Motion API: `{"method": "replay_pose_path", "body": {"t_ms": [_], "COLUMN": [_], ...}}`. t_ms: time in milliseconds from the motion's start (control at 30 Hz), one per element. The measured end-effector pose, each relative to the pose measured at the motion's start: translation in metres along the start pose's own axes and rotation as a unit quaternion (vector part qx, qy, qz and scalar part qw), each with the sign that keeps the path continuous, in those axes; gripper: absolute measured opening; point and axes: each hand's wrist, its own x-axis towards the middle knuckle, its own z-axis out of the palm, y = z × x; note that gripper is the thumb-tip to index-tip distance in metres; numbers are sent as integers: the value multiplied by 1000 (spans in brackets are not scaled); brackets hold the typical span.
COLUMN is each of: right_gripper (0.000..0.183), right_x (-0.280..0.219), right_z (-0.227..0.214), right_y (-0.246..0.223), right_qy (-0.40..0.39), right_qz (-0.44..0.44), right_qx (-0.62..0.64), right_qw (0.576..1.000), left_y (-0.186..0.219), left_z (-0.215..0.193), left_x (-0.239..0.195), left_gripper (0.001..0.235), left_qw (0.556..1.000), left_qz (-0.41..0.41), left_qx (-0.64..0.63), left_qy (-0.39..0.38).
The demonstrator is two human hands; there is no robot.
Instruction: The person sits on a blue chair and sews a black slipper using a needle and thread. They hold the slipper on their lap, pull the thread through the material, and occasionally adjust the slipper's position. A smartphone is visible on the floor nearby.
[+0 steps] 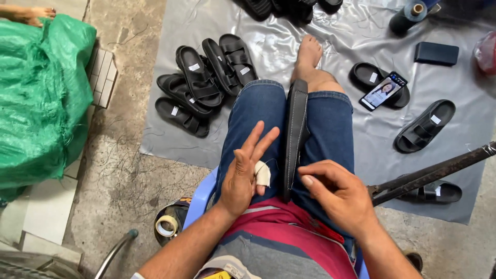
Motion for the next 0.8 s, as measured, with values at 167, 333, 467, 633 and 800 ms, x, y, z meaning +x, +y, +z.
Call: {"method": "replay_pose_path", "body": {"t_ms": [167,333,467,633,800], "right_gripper": [32,25,11,9,13], "right_x": [8,16,17,16,29], "right_z": [19,22,11,10,-8], "right_y": [-2,-2,-2,25,62], "right_qy": [-15,-41,-54,36,324], "right_qz": [-6,-13,-15,23,-115], "right_qx": [-19,33,21,110,213], "right_qw": [1000,999,998,993,915], "left_y": [6,-8,-15,-6,-17], "left_z": [3,5,2,-16,-38], "left_x": [-5,-8,-5,-1,5], "left_gripper": [80,69,45,40,29], "left_qw": [998,997,992,998,980], "left_qz": [35,51,100,40,114], "left_qx": [42,-21,79,-42,135], "left_qy": [-29,-51,3,34,94]}}
